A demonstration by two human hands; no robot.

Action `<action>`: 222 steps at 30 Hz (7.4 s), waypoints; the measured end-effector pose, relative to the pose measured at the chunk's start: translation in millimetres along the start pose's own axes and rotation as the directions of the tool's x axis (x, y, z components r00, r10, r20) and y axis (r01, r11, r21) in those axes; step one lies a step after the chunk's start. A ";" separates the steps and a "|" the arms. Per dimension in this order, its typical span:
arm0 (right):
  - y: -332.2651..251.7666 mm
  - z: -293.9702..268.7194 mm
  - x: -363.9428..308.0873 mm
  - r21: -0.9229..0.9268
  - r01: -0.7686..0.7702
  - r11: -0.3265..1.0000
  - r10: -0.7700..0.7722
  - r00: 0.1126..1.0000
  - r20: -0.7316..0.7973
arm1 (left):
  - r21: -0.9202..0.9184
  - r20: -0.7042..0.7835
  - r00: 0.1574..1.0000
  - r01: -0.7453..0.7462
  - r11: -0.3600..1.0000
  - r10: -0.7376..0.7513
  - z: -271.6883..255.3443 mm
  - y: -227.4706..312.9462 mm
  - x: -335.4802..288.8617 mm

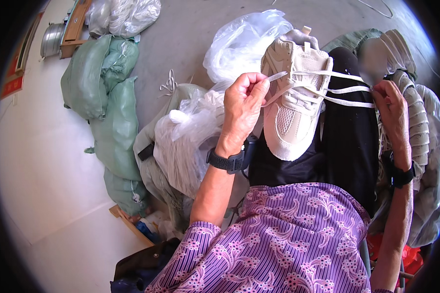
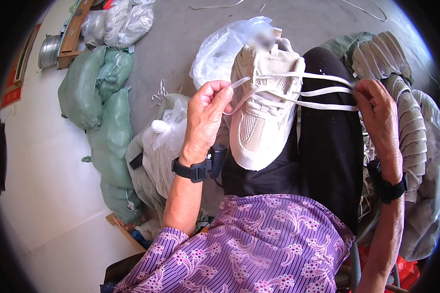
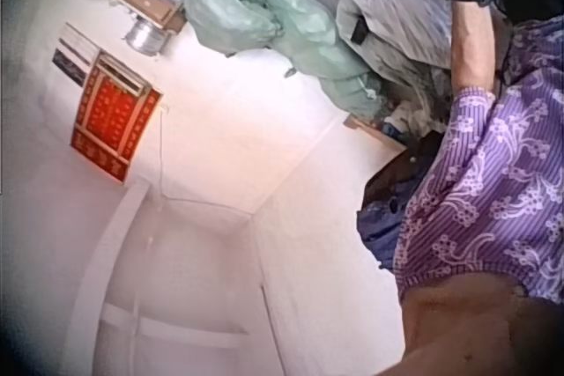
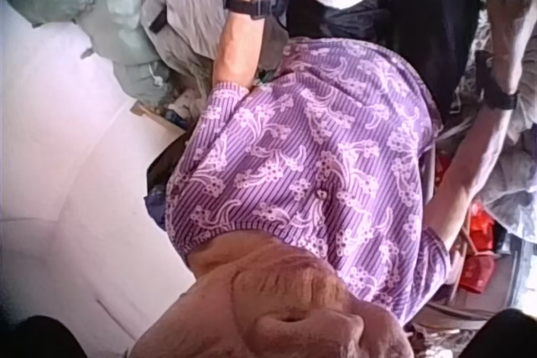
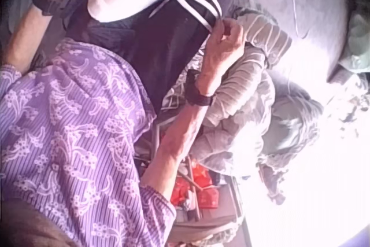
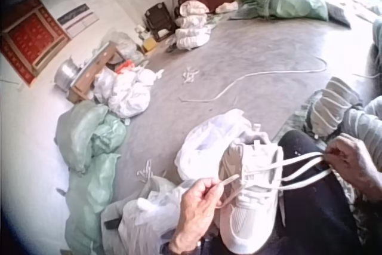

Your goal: Lacing a sneaker while sitting in a storage area.

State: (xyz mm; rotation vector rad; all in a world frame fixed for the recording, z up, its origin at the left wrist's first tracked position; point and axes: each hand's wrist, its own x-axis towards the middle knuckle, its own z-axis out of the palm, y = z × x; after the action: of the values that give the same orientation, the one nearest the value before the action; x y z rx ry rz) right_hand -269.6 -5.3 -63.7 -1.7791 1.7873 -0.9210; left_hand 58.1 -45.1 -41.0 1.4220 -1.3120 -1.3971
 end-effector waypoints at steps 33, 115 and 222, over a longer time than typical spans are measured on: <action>-18.9 13.3 8.2 0.052 -0.075 0.996 0.073 0.997 0.040 | -0.612 0.120 0.983 -0.037 0.790 0.139 -8.6 26.6 -1.3; -13.4 26.1 -1.1 0.132 -0.113 0.985 0.124 0.989 -0.077 | -0.732 0.180 0.978 0.063 0.679 0.103 -12.5 5.6 -4.9; -111.1 -2.0 61.2 0.665 0.103 0.740 -0.216 0.972 0.090 | 0.445 0.499 0.782 -0.602 0.663 0.374 49.0 33.1 26.9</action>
State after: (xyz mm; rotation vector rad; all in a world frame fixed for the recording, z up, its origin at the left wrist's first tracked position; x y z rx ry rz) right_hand -198.8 -59.2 26.7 -1.4843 1.0141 -1.2425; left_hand 1.5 -70.7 -21.8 1.0179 -2.3389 -0.9200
